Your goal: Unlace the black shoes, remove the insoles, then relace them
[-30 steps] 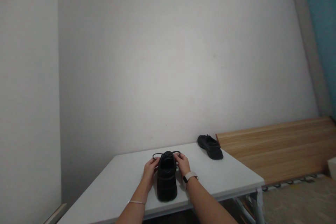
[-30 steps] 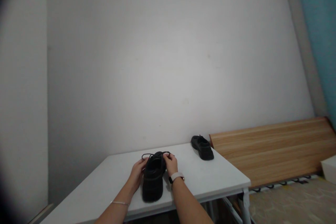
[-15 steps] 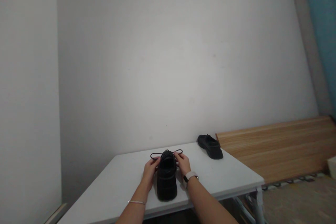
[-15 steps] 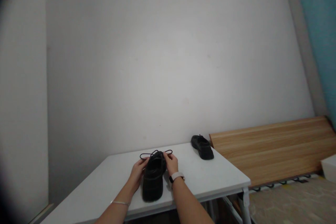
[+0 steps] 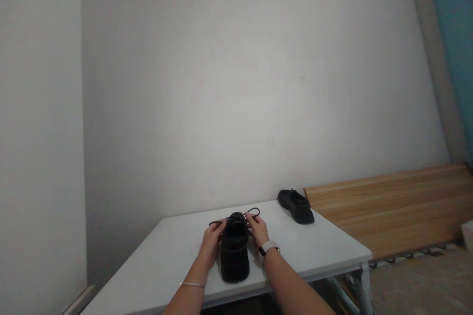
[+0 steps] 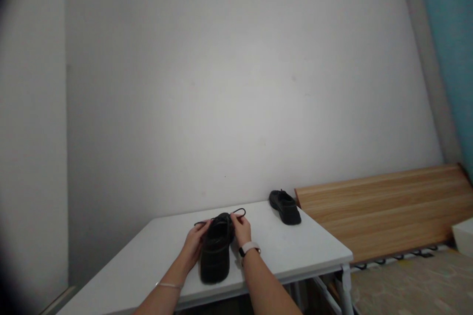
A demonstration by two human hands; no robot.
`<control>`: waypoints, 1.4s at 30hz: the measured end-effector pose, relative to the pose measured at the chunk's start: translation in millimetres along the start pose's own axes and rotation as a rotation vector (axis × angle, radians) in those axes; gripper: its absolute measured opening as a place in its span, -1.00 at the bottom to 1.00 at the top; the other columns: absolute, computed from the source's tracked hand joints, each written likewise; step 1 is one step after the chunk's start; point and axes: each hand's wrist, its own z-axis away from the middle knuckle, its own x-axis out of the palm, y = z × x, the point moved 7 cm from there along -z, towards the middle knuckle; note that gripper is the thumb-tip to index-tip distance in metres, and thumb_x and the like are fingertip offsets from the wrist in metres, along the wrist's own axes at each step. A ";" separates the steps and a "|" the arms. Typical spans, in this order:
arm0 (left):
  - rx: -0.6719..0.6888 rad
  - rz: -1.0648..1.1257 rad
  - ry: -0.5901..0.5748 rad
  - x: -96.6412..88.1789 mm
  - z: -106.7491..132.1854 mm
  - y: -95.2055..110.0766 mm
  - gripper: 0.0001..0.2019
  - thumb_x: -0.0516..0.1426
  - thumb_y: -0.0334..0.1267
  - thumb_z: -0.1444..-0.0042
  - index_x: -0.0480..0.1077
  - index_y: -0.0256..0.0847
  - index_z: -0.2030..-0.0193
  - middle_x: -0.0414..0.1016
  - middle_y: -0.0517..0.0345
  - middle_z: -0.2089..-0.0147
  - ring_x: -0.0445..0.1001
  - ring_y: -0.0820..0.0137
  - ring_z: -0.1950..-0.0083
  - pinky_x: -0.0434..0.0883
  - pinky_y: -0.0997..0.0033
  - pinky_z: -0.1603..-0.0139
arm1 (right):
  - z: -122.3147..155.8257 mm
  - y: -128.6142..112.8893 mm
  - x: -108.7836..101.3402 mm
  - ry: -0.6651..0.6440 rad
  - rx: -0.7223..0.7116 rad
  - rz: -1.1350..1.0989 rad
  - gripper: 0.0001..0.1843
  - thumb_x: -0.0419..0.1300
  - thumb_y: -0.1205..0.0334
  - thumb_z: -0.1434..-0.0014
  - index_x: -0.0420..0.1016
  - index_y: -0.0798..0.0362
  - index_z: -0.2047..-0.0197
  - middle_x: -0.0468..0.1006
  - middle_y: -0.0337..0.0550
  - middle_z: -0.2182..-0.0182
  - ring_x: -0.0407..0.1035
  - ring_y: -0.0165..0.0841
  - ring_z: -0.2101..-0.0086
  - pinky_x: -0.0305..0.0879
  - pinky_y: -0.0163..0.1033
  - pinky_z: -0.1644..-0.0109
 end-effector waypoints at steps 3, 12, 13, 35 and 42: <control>-0.010 0.010 -0.017 3.3 2.6 0.0 -0.53 0.48 -0.06 0.37 0.58 -0.32 0.32 0.61 -0.05 0.31 0.54 0.26 0.28 0.38 0.37 0.28 | 0.7 4.0 7.8 -0.057 0.023 -0.025 -0.77 0.19 0.14 -0.31 0.46 0.16 0.13 0.53 -0.19 0.27 0.45 -0.42 0.37 0.45 -0.26 0.31; -0.002 0.230 0.092 -14.8 -0.9 5.9 -0.72 0.42 -0.16 0.14 0.49 -0.21 0.35 0.53 0.14 0.32 0.50 0.43 0.33 0.40 0.48 0.33 | -7.7 7.9 -14.2 0.127 -0.012 -0.110 -0.81 0.20 0.20 -0.30 0.46 0.15 0.12 0.51 -0.19 0.26 0.44 -0.42 0.36 0.45 -0.27 0.31; -0.003 0.257 0.093 -14.6 -0.9 6.6 -0.75 0.40 -0.17 0.10 0.47 -0.21 0.37 0.52 0.14 0.32 0.50 0.42 0.33 0.40 0.48 0.34 | -8.9 8.2 -18.3 0.167 -0.017 -0.134 -0.81 0.19 0.19 -0.31 0.45 0.15 0.11 0.51 -0.18 0.25 0.44 -0.42 0.36 0.45 -0.27 0.31; 0.046 0.007 -0.018 -5.4 -6.3 0.4 -0.79 0.29 -0.40 0.22 0.60 -0.31 0.34 0.63 -0.07 0.27 0.56 0.23 0.21 0.42 0.35 0.17 | -6.1 16.8 4.6 -0.071 0.078 -0.173 -0.77 0.20 0.19 -0.31 0.44 0.14 0.04 0.51 -0.13 0.15 0.46 -0.35 0.26 0.47 -0.18 0.20; 0.135 -0.178 -0.066 0.0 -5.1 3.6 -0.61 0.40 -0.02 0.23 0.61 -0.27 0.31 0.65 -0.04 0.24 0.56 0.10 0.09 0.38 0.21 -0.03 | -5.8 9.9 8.5 -0.129 0.018 -0.033 -0.77 0.21 0.19 -0.29 0.46 0.14 0.04 0.51 -0.10 0.09 0.46 -0.29 0.16 0.46 -0.10 0.10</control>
